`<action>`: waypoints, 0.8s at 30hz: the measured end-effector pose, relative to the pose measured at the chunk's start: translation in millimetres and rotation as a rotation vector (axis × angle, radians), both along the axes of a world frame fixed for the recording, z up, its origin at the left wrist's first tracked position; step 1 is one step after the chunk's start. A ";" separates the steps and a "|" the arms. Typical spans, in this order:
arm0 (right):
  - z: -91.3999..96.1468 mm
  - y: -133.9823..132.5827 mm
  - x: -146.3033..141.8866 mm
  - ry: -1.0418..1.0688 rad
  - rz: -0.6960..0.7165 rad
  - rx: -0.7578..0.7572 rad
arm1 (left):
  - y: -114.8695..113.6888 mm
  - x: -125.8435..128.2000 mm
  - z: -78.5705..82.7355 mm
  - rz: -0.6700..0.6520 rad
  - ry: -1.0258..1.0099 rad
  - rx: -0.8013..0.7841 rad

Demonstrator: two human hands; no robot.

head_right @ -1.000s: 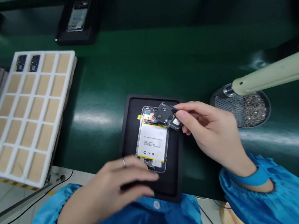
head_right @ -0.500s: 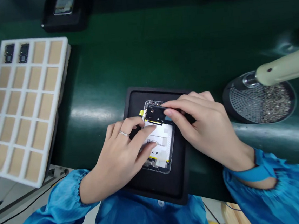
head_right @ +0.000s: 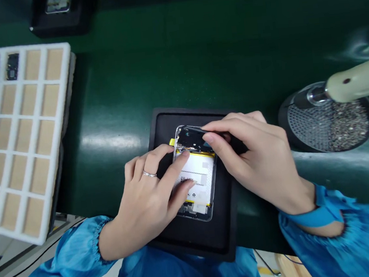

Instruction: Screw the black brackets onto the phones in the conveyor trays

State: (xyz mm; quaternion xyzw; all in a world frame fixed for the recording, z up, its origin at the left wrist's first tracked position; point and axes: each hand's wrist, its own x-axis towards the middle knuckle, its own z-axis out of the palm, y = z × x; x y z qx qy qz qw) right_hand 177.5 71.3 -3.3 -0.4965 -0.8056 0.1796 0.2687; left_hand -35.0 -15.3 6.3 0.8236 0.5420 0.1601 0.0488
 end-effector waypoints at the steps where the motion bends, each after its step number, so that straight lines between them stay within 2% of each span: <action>1: 0.2 -1.2 -0.3 -0.002 -0.012 0.001 | -0.1 -0.2 -0.1 0.000 0.001 -0.007; 13: 0.7 -8.6 -3.2 -0.011 -0.102 -0.036 | 2.1 -0.5 0.7 -0.037 0.006 -0.063; 24: 1.3 -11.1 -1.0 -0.008 -0.102 -0.027 | 1.4 1.4 5.4 -0.064 0.081 -0.066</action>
